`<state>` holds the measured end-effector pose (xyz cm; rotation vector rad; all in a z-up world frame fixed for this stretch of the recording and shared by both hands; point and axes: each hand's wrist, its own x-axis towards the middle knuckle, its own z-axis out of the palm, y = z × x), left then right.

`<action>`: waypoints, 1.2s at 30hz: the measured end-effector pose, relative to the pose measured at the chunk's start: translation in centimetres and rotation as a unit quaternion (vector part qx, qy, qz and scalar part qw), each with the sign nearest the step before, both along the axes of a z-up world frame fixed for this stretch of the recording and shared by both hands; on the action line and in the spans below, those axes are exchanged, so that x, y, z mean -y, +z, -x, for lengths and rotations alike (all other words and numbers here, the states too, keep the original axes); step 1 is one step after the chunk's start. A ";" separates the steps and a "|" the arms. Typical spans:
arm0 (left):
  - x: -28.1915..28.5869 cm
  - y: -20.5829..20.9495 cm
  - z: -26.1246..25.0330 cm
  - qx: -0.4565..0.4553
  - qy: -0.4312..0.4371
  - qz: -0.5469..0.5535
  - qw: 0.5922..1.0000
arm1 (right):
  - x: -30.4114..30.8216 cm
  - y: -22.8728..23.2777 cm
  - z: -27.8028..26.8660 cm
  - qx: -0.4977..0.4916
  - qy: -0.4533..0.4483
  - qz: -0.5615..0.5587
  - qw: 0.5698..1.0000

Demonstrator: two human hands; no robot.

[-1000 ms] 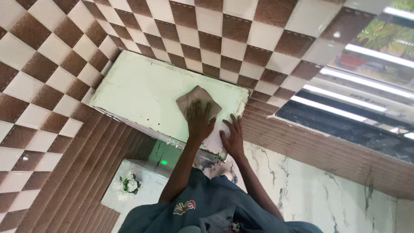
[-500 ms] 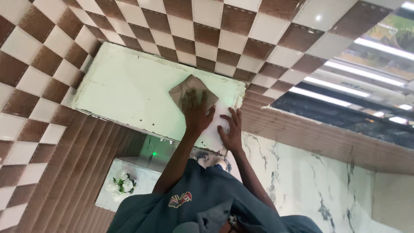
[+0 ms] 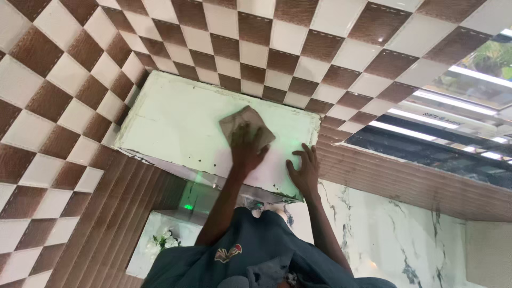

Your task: The person uses a piece of sandpaper by hand to sand the top and sides of a white cabinet. Afterward, the person walks across the room and touches a tiled wall.

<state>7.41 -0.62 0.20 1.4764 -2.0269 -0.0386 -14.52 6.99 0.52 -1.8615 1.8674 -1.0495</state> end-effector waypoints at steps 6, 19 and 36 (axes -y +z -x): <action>0.3 -1.8 -7.8 0.039 0.034 -0.031 0.998 | -0.3 0.3 -2.8 -0.103 -0.084 0.017 0.991; -1.2 -2.7 -20.1 0.034 0.217 0.033 0.975 | -1.1 0.9 -4.0 -0.097 -0.101 0.014 0.990; 0.4 -2.7 -29.6 -0.015 0.302 -0.142 0.943 | -4.3 2.2 -6.1 -0.143 -0.104 0.009 0.984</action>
